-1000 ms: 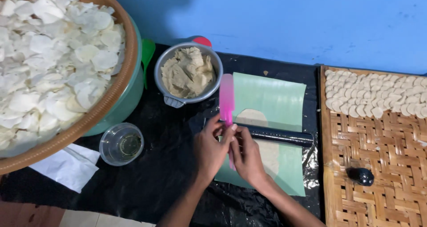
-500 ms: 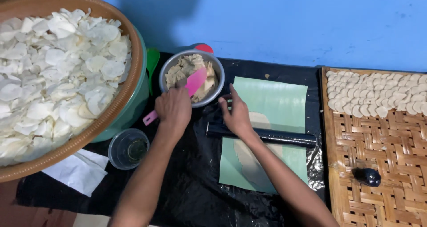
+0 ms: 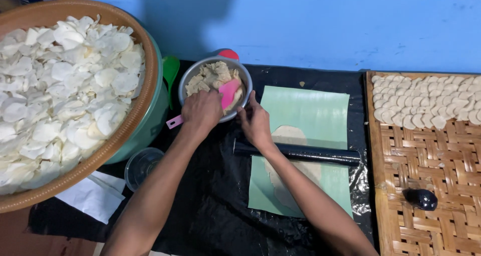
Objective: Flattening dough and cutting circular shapes for traditional crackers.
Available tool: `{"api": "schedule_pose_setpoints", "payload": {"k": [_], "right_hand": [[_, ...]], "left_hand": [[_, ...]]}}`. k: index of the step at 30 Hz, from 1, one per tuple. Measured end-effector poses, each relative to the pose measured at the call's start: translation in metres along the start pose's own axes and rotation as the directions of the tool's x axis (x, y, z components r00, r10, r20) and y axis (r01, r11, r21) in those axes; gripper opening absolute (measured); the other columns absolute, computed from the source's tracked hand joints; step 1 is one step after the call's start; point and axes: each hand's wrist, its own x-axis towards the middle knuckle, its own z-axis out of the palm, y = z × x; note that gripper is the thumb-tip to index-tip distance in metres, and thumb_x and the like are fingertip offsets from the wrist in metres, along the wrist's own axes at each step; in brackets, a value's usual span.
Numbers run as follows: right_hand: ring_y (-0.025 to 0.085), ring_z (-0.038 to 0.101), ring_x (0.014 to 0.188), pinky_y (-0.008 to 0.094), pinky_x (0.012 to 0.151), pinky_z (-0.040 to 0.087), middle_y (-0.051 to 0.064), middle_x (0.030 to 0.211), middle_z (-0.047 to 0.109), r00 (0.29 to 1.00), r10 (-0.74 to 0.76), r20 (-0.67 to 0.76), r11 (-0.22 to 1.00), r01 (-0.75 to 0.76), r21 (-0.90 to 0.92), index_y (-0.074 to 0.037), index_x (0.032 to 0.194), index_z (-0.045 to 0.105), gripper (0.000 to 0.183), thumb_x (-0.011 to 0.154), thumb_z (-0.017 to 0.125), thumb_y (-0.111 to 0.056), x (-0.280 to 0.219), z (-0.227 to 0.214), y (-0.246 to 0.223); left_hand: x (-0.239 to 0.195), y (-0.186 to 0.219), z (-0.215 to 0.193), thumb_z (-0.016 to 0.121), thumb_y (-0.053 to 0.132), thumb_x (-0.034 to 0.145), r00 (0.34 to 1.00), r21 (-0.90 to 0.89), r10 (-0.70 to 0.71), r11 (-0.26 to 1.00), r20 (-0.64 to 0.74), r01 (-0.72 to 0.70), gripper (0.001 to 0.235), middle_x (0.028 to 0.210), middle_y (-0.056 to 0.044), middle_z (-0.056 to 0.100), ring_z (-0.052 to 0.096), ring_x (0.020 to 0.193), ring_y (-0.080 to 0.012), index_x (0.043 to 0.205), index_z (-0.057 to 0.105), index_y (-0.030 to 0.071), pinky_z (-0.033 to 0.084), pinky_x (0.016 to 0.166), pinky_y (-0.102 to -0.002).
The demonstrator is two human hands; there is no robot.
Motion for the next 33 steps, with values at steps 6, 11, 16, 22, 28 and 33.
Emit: {"api": "schedule_pose_setpoints", "payload": {"k": [6,11,16,22,28,33], "right_hand": [[0.018,0.073,0.067,0.031,0.064,0.059,0.014,0.081,0.074,0.998,0.051,0.038,0.997,-0.053,0.055,0.008,0.152,0.037,0.066,0.096,0.066,-0.008,0.000,-0.005,-0.011],[0.015,0.075,0.068,0.030,0.064,0.060,0.012,0.081,0.074,0.998,0.051,0.024,0.997,-0.053,0.062,0.009,0.152,0.036,0.067,0.095,0.067,-0.009,0.002,-0.003,-0.005],[0.014,0.075,0.069,0.029,0.064,0.062,0.010,0.081,0.073,0.998,0.059,0.038,0.988,-0.064,0.139,0.010,0.151,0.038,0.065,0.097,0.067,-0.010,0.004,-0.005,-0.002],[0.015,0.073,0.074,0.030,0.070,0.060,0.010,0.085,0.072,0.985,0.107,0.137,0.977,-0.129,0.172,0.009,0.155,0.030,0.076,0.093,0.071,-0.009,0.011,-0.017,-0.002],[0.016,0.075,0.081,0.031,0.078,0.059,0.010,0.092,0.077,0.980,0.045,0.192,0.999,-0.049,0.015,0.008,0.153,0.033,0.082,0.087,0.077,-0.013,0.010,-0.030,0.001],[0.024,0.073,0.105,0.035,0.086,0.062,0.013,0.121,0.068,0.910,0.022,0.414,0.977,0.069,-0.203,-0.008,0.151,0.049,0.071,0.091,0.077,-0.032,-0.018,-0.100,-0.024]], "left_hand": [[0.007,0.004,0.002,0.053,0.034,0.102,0.996,-0.088,0.013,0.996,0.092,-0.005,0.039,0.096,-0.027,0.073,0.072,0.094,-0.0443,0.096,0.079,0.006,0.056,0.085,-0.055],[0.003,0.003,-0.005,0.049,0.038,0.104,0.993,-0.169,0.028,0.986,0.114,-0.008,0.041,0.100,-0.027,0.072,0.070,0.096,-0.0461,0.103,0.077,0.007,0.054,0.088,-0.056],[-0.002,-0.007,-0.014,0.047,0.040,0.103,0.987,-0.248,0.046,0.969,0.155,-0.006,0.042,0.103,-0.025,0.072,0.068,0.098,-0.0470,0.108,0.076,0.011,0.052,0.090,-0.057],[-0.002,-0.024,-0.014,0.050,0.041,0.102,0.982,-0.294,0.073,0.956,0.172,-0.020,0.043,0.100,-0.024,0.072,0.068,0.098,-0.0451,0.101,0.076,0.008,0.052,0.088,-0.057],[0.002,-0.057,0.011,0.054,0.037,0.101,0.987,-0.481,0.158,0.867,0.019,-0.130,0.040,0.092,-0.025,0.072,0.069,0.094,-0.0436,0.098,0.075,0.003,0.052,0.083,-0.052],[-0.009,-0.050,0.013,0.052,0.039,0.105,0.989,-0.524,0.146,0.840,-0.038,-0.144,0.043,0.086,-0.026,0.070,0.070,0.087,-0.0429,0.098,0.074,0.002,0.053,0.079,-0.051]]}}
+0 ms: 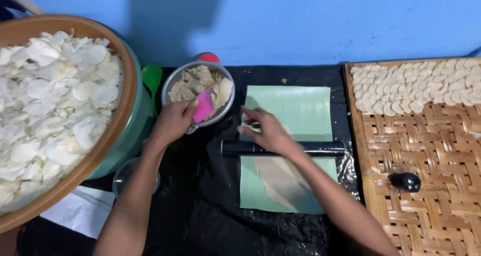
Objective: Flattening dough and cutting circular shapes for traditional crackers.
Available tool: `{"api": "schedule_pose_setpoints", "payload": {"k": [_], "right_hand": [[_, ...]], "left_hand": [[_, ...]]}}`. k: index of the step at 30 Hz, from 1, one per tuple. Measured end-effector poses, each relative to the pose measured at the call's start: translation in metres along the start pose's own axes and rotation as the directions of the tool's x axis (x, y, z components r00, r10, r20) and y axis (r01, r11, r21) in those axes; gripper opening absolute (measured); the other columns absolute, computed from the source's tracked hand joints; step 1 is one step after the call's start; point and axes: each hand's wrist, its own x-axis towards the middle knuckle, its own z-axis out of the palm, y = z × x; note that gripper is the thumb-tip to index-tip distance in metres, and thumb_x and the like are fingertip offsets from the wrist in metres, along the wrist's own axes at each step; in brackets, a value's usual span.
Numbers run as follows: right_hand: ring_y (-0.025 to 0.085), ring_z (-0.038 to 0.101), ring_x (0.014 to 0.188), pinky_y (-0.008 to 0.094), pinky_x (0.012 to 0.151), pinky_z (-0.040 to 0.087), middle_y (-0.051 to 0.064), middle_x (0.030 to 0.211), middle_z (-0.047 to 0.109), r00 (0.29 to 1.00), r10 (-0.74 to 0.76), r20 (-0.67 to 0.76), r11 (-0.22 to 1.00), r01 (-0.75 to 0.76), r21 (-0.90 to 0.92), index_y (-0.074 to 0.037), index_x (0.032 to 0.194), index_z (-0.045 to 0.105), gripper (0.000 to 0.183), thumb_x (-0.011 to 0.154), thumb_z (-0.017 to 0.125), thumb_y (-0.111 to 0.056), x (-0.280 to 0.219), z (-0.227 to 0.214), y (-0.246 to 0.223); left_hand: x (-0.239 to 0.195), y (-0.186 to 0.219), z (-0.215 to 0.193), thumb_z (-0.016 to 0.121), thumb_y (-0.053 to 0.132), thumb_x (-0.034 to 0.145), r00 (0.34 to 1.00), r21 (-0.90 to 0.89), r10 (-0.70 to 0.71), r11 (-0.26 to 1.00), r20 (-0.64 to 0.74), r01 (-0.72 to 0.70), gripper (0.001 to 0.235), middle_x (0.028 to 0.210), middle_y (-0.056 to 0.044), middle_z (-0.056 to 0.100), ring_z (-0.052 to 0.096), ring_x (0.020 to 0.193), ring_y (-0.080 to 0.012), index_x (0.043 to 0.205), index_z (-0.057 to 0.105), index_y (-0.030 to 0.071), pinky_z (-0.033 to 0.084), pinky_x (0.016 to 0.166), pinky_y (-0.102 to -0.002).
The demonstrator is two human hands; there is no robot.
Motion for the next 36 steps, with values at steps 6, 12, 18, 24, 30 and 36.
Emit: {"api": "schedule_pose_setpoints", "payload": {"k": [6,12,18,24,30,36], "right_hand": [[0.037,0.035,0.141,0.045,0.115,0.035,0.017,0.159,0.034,0.935,0.256,0.244,0.849,-0.097,-0.520,-0.021,0.160,0.036,0.110,0.066,0.091,-0.036,-0.085,-0.100,-0.002],[0.037,0.036,0.143,0.049,0.117,0.033,0.018,0.154,0.037,0.954,0.287,0.092,0.771,-0.173,-0.613,-0.019,0.157,0.042,0.102,0.067,0.089,-0.038,-0.095,-0.123,0.043],[0.040,0.043,0.144,0.049,0.116,0.041,0.021,0.154,0.048,0.989,0.065,-0.130,0.834,-0.125,-0.538,-0.016,0.146,0.055,0.054,0.100,0.058,-0.044,-0.055,-0.123,0.082],[0.051,0.033,0.146,0.053,0.118,0.029,0.033,0.160,0.032,0.985,-0.093,-0.142,0.790,-0.014,-0.613,-0.013,0.154,0.049,0.059,0.109,0.041,-0.049,-0.030,-0.123,0.118],[0.052,0.038,0.142,0.055,0.118,0.031,0.030,0.156,0.042,0.991,-0.083,-0.104,0.795,0.003,-0.607,-0.012,0.155,0.049,0.055,0.109,0.039,-0.040,-0.016,-0.120,0.126],[0.053,0.042,0.137,0.057,0.114,0.034,0.031,0.152,0.047,0.986,-0.113,-0.125,0.783,0.011,-0.622,-0.010,0.153,0.051,0.054,0.109,0.040,-0.039,-0.013,-0.117,0.132]], "left_hand": [[-0.054,0.069,0.012,0.052,0.037,0.105,0.998,0.037,-0.028,0.999,-0.058,0.031,0.040,0.086,-0.024,0.068,0.065,0.088,-0.0476,0.095,0.069,0.001,0.049,0.071,-0.056],[-0.094,0.127,0.046,0.060,0.026,0.100,0.991,-0.172,-0.128,0.976,0.026,0.131,0.023,0.078,-0.020,0.069,0.071,0.074,-0.0390,0.096,0.067,0.005,0.052,0.061,-0.047],[-0.119,0.149,0.082,0.063,0.015,0.100,0.974,-0.191,0.194,0.958,-0.116,-0.214,0.015,0.097,-0.016,0.073,0.071,0.085,-0.0346,0.111,0.069,0.006,0.056,0.066,-0.042],[-0.118,0.162,0.126,0.068,0.013,0.095,0.956,0.040,0.273,0.959,0.111,-0.279,0.041,0.083,-0.009,0.059,0.064,0.078,-0.0257,0.136,0.067,0.018,0.054,0.067,-0.042],[-0.086,0.145,0.142,0.062,-0.003,0.080,0.783,0.112,0.584,0.781,0.214,-0.614,0.074,0.099,-0.007,0.059,0.060,0.096,-0.0239,0.148,0.059,0.027,0.050,0.085,-0.040],[-0.053,0.132,0.156,0.055,-0.012,0.087,0.658,0.239,0.657,0.617,0.368,-0.749,0.081,0.105,-0.002,0.061,0.057,0.095,-0.0205,0.151,0.055,0.039,0.048,0.086,-0.039]]}}
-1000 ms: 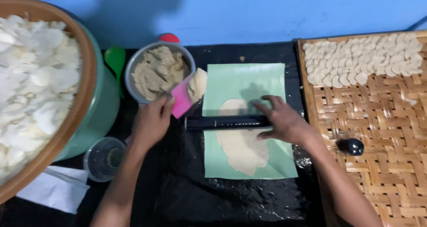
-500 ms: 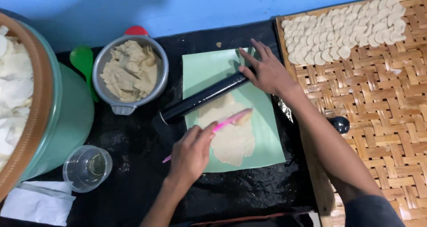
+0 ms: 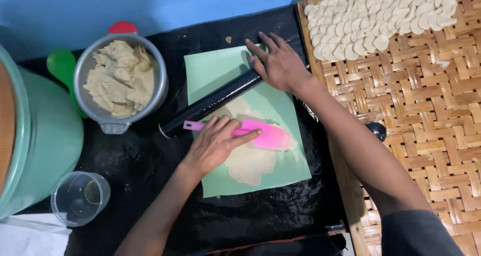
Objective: Flattening dough and cutting circular shapes for traditional crackers.
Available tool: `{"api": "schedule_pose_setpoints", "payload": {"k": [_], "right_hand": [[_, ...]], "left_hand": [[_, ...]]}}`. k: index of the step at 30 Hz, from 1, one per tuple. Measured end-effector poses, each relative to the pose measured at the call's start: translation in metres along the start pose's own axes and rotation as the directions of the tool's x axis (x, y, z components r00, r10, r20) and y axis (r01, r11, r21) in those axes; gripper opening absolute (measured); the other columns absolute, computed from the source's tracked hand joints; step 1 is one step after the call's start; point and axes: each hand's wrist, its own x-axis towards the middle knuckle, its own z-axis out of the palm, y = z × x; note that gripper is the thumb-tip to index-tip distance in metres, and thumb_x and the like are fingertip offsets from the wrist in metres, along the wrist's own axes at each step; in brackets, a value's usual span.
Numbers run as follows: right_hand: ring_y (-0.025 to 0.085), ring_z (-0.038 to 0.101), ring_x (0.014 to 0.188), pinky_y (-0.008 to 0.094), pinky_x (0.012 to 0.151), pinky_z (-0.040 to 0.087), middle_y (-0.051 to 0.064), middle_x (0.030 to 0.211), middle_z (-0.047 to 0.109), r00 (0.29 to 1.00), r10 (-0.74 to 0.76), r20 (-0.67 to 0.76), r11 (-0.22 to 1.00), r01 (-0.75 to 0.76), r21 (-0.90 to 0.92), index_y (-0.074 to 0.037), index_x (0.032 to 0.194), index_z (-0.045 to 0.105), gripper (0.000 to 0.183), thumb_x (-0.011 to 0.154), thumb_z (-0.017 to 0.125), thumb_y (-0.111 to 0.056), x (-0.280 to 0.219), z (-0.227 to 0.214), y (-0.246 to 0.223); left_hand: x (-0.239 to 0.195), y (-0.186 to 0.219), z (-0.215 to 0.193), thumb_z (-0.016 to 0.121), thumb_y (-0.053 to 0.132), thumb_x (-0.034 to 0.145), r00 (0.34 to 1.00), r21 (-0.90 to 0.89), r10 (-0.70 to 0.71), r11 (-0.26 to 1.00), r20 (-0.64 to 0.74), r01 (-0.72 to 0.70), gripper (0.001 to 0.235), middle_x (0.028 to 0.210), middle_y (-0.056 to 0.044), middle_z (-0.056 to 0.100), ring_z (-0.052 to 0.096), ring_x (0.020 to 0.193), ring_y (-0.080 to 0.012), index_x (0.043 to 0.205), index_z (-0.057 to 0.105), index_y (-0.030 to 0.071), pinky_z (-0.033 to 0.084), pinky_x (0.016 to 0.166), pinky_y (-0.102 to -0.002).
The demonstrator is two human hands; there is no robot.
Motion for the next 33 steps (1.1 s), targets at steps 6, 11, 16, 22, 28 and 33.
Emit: {"api": "schedule_pose_setpoints", "payload": {"k": [6,11,16,22,28,33], "right_hand": [[0.053,0.045,0.134,0.056,0.113,0.037,0.030,0.147,0.051,0.999,-0.017,-0.038,1.000,0.017,0.006,-0.011,0.152,0.054,0.051,0.109,0.045,-0.037,-0.001,0.000,-0.001],[0.048,0.054,0.120,0.053,0.105,0.044,0.030,0.130,0.058,0.995,-0.054,-0.086,0.999,0.054,-0.001,-0.004,0.149,0.055,0.049,0.110,0.048,-0.033,0.000,-0.001,-0.002],[0.046,0.053,0.109,0.052,0.097,0.047,0.031,0.116,0.056,0.988,-0.067,-0.137,0.998,0.067,-0.005,0.005,0.144,0.058,0.049,0.109,0.052,-0.030,0.009,0.009,0.007],[0.047,0.054,0.107,0.057,0.088,0.045,0.029,0.114,0.058,0.992,0.106,-0.070,0.993,-0.101,0.068,0.004,0.113,0.062,0.039,0.091,0.070,-0.028,0.026,0.028,0.024],[0.041,0.064,0.102,0.054,0.090,0.046,0.019,0.099,0.072,0.947,0.314,-0.073,0.932,-0.293,0.213,-0.004,0.104,0.068,0.026,0.092,0.073,-0.027,0.027,0.030,0.023],[0.042,0.065,0.100,0.054,0.089,0.048,0.020,0.098,0.072,0.954,0.275,-0.120,0.948,-0.248,0.201,-0.003,0.100,0.069,0.025,0.091,0.075,-0.025,0.029,0.034,0.026]], "left_hand": [[0.013,0.000,-0.012,0.056,-0.005,0.083,0.997,0.021,-0.009,1.000,0.074,0.007,0.080,0.112,-0.005,0.058,0.055,0.104,-0.0232,0.148,0.055,0.041,0.047,0.087,-0.039],[0.006,0.000,-0.018,0.056,-0.003,0.084,0.992,0.039,-0.013,0.999,0.126,0.008,0.077,0.109,-0.007,0.058,0.056,0.103,-0.0234,0.149,0.054,0.038,0.045,0.086,-0.039],[0.002,0.000,-0.029,0.056,0.000,0.086,0.994,0.056,0.005,0.998,0.108,-0.011,0.071,0.106,-0.006,0.057,0.055,0.102,-0.0234,0.148,0.057,0.034,0.044,0.084,-0.038],[-0.017,-0.002,-0.051,0.057,0.008,0.089,0.994,0.075,0.002,0.997,0.105,-0.010,0.060,0.102,-0.006,0.056,0.054,0.102,-0.0242,0.142,0.062,0.033,0.044,0.085,-0.038],[-0.040,0.014,-0.049,0.051,-0.005,0.089,0.955,-0.149,-0.294,0.943,0.050,0.298,0.072,0.097,-0.007,0.054,0.058,0.096,-0.0257,0.149,0.060,0.032,0.050,0.085,-0.039],[-0.037,0.059,-0.042,0.053,-0.004,0.089,0.977,-0.045,-0.209,0.977,-0.032,0.207,0.071,0.104,-0.013,0.056,0.057,0.090,-0.0262,0.154,0.055,0.024,0.050,0.079,-0.040]]}}
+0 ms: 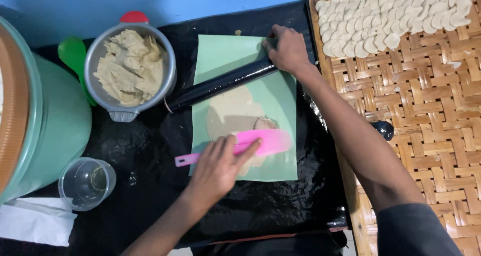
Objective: Flattening dough and cutting circular shapes for traditional crackers.
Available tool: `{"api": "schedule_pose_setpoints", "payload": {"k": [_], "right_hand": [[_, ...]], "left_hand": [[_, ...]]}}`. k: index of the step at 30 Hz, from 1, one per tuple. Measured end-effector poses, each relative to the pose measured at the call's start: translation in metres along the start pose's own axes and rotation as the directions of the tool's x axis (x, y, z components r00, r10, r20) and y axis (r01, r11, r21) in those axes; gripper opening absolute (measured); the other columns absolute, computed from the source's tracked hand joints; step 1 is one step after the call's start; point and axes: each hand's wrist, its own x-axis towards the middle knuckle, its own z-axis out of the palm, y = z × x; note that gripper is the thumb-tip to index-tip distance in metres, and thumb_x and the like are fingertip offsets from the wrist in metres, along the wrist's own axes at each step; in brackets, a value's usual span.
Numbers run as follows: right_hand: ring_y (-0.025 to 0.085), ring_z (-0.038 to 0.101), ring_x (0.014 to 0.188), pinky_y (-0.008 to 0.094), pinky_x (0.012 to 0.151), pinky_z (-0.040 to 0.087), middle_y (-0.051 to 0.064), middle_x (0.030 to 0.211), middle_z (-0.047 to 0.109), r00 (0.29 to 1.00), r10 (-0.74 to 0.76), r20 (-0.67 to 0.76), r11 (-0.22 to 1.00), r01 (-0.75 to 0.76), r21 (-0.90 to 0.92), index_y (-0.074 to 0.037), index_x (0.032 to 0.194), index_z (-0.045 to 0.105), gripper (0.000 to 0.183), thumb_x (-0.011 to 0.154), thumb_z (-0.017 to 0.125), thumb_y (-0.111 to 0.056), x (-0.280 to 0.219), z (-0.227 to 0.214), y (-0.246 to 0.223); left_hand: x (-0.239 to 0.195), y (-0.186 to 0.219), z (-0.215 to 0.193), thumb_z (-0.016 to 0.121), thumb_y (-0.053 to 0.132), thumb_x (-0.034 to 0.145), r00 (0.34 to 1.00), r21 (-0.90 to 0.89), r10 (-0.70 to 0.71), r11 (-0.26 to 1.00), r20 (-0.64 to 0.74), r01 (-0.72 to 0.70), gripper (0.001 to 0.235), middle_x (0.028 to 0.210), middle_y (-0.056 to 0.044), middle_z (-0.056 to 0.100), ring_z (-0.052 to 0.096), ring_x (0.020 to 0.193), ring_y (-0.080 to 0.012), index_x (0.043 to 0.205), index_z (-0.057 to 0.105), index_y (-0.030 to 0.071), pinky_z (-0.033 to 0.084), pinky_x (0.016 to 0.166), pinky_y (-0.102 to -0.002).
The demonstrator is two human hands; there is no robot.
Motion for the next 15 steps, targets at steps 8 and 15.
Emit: {"api": "schedule_pose_setpoints", "payload": {"k": [8,15], "right_hand": [[0.044,0.067,0.098,0.053,0.087,0.051,0.022,0.099,0.072,1.000,-0.012,0.002,1.000,0.012,0.007,0.000,0.100,0.068,0.025,0.091,0.076,-0.022,0.002,-0.002,-0.002],[0.044,0.067,0.096,0.053,0.087,0.051,0.023,0.097,0.072,1.000,-0.020,-0.012,1.000,0.020,0.020,0.000,0.101,0.069,0.025,0.091,0.077,-0.021,0.000,-0.002,0.000]], "left_hand": [[0.016,0.041,-0.010,0.060,0.014,0.086,0.946,0.162,-0.078,0.986,0.314,0.027,0.066,0.100,-0.013,0.055,0.057,0.091,-0.0289,0.151,0.049,0.014,0.048,0.073,-0.040],[-0.008,0.027,0.016,0.061,0.010,0.077,0.960,0.119,-0.094,0.991,0.264,0.064,0.077,0.108,-0.025,0.058,0.061,0.088,-0.0342,0.152,0.045,0.014,0.054,0.059,-0.039]]}}
